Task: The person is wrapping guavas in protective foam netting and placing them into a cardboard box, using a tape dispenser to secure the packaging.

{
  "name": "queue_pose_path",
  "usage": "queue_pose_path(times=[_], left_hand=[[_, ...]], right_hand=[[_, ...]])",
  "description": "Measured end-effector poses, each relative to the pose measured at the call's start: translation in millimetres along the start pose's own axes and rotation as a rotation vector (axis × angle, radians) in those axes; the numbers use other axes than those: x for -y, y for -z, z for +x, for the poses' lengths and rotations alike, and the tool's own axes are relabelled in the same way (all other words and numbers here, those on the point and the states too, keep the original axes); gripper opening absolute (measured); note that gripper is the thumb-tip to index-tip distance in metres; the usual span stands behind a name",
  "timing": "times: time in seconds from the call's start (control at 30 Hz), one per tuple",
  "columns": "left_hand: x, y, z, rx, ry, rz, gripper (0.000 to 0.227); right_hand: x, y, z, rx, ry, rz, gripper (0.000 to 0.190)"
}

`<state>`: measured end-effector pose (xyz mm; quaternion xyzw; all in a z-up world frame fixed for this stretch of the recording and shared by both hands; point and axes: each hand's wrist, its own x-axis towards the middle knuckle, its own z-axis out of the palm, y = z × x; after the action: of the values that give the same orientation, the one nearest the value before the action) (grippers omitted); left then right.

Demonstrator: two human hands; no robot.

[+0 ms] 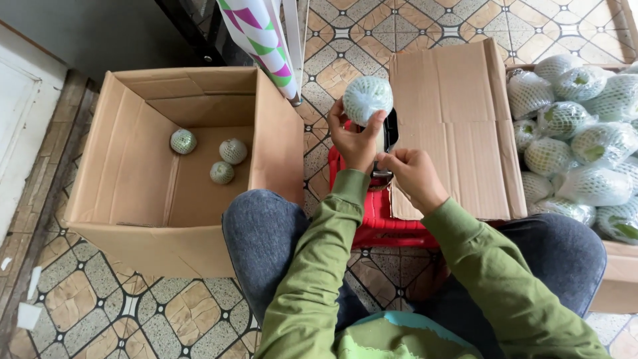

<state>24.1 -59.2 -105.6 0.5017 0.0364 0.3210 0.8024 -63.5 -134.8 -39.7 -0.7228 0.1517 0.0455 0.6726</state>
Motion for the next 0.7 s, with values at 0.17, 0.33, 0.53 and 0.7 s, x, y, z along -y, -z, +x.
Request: queue_pose_path(times=[0.17, 0.33, 0.53, 0.7], left_hand=[[-15, -7, -5, -0.003, 0.082, -0.102, 0.094], [-18, -3, -1, 0.029, 0.107, -0.111, 0.094], [0, 3, 2, 0.056, 0.086, -0.106, 0.085], [15, 9, 5, 0.093, 0.065, -0.1, 0.07]], right_hand=[[-19, 11, -13, -0.015, 0.12, -0.157, 0.028], [-40, 16, -38, -0.018, 0.217, -0.219, 0.027], [-46, -4, -64, -0.073, 0.132, -0.089, 0.027], [-65, -8, -55, -0.093, 0.049, -0.068, 0.024]])
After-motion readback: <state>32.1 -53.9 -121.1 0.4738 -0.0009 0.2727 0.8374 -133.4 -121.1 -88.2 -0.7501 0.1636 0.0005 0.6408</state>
